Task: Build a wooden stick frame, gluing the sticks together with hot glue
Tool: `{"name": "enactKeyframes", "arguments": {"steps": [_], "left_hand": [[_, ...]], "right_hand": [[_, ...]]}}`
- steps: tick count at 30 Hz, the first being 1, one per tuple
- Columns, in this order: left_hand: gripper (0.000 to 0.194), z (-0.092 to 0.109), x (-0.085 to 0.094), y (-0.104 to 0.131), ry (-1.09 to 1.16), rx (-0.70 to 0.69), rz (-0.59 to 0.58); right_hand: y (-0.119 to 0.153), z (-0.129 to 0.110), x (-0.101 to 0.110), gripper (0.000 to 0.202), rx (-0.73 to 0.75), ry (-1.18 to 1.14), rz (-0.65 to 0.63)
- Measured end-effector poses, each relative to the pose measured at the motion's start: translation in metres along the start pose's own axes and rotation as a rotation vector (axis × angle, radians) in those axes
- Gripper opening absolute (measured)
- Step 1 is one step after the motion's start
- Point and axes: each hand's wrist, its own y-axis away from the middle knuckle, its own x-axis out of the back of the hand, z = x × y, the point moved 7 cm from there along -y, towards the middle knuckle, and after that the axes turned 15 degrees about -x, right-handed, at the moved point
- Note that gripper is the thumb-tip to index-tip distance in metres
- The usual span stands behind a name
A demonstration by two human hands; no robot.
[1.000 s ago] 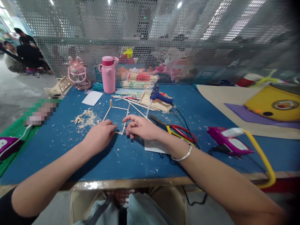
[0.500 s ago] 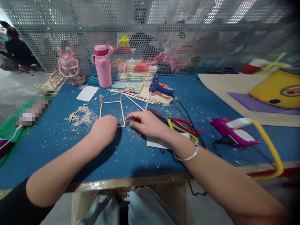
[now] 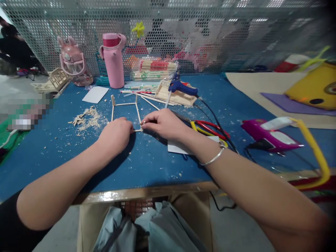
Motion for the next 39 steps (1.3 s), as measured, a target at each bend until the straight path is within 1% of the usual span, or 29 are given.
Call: {"name": "enactKeyframes", "arguments": {"steps": [5, 9, 16, 23, 28, 30, 31, 33, 34, 37, 39], "left_hand": [[0.026, -0.001, 0.000, 0.000, -0.011, -0.010, 0.009], [0.027, -0.001, 0.000, -0.001, -0.015, -0.007, 0.004], [0.028, 0.001, 0.000, -0.001, -0.017, -0.004, -0.003], [0.028, 0.000, 0.000, 0.000, -0.034, 0.004, -0.002], [0.027, 0.001, -0.002, 0.000, -0.032, -0.007, -0.005], [0.026, 0.001, -0.001, 0.001, -0.037, -0.007, 0.008], [0.026, 0.001, 0.001, 0.001, -0.040, -0.004, 0.024], [0.025, -0.001, 0.008, 0.003, -0.048, 0.008, 0.072], [0.024, -0.002, 0.013, 0.003, -0.052, 0.018, 0.100], [0.024, -0.007, 0.024, 0.005, -0.055, 0.058, 0.164], [0.024, -0.010, 0.027, 0.006, -0.043, 0.064, 0.182]], "right_hand": [[0.000, 0.001, -0.001, 0.013, -0.021, -0.050, 0.029], [0.001, 0.002, -0.002, 0.016, -0.022, -0.048, 0.064], [0.002, 0.004, -0.002, 0.019, -0.042, -0.040, 0.087], [0.005, 0.006, -0.002, 0.020, -0.064, -0.091, 0.105], [0.004, 0.008, -0.006, 0.018, -0.070, -0.124, 0.077], [0.004, 0.007, -0.001, 0.017, -0.066, -0.176, 0.082], [0.004, 0.006, 0.005, 0.023, -0.059, -0.211, 0.099], [0.006, 0.004, 0.021, 0.036, -0.037, -0.287, 0.172], [0.008, 0.004, 0.030, 0.037, -0.027, -0.316, 0.227], [0.014, 0.004, 0.051, 0.026, -0.024, -0.309, 0.385], [0.017, 0.002, 0.054, 0.019, -0.003, -0.235, 0.425]]}}
